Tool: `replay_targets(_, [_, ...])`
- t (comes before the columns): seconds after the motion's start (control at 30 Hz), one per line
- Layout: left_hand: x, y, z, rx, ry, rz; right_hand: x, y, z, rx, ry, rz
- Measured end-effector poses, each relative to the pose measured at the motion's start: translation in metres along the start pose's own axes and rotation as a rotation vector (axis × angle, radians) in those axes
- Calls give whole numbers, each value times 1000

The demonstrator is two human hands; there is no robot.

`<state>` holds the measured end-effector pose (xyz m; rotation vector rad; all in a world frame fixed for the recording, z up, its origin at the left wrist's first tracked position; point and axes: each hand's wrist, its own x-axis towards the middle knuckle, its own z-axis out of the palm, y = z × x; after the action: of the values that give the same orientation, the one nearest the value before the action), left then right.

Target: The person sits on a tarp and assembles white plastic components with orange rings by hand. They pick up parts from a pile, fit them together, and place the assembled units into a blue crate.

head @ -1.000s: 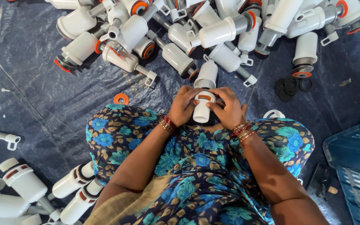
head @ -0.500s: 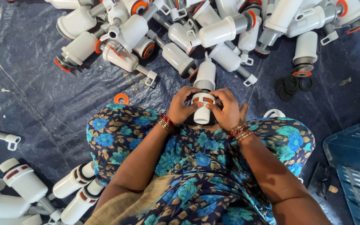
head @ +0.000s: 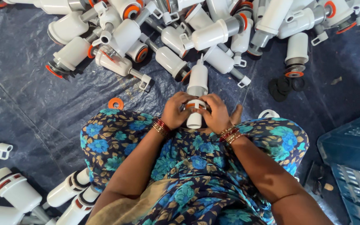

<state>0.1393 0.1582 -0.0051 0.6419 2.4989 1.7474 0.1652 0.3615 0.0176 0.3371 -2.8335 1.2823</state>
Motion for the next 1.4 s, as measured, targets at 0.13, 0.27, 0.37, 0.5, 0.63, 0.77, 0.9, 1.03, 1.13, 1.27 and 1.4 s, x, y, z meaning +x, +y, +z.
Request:
replay_targets(0.13, [0,-2,-4,-286,23,-123,2,-2,2,220,52,64])
replay_targets(0.27, [0,-5,-6,-135,58,-101,4,-5,-3,174,12,24])
replay_targets(0.37, [0,-5,-6,-119,53,-30,6,-7,-4,132,-9,17])
replay_targets(0.5, [4,1,-7,-95,45,-26,7,-7,-5,-152,46,-148])
replay_targets(0.63, [5,7,-7,-1,40,37,7,-4,-2,-22,-13,-58])
replay_targets(0.77, [1,3,-4,-8,-15,20,2,3,4,-46,16,-82])
replay_targets(0.9, [-6,-7,7,-12,-76,-79,-9,8,8,-51,-11,-7])
replay_targets(1.03, [-13,-16,19,-54,-27,-50,-12,11,10,31,-30,64])
replay_targets(1.13, [-11,-25,20,-188,71,-90,-7,14,11,67,63,23])
replay_targets(1.27, [-10,-33,14,-403,105,-191,-3,18,9,259,110,60])
replay_targets(1.4, [-10,-28,9,-161,50,-164,-1,14,-3,270,-49,150])
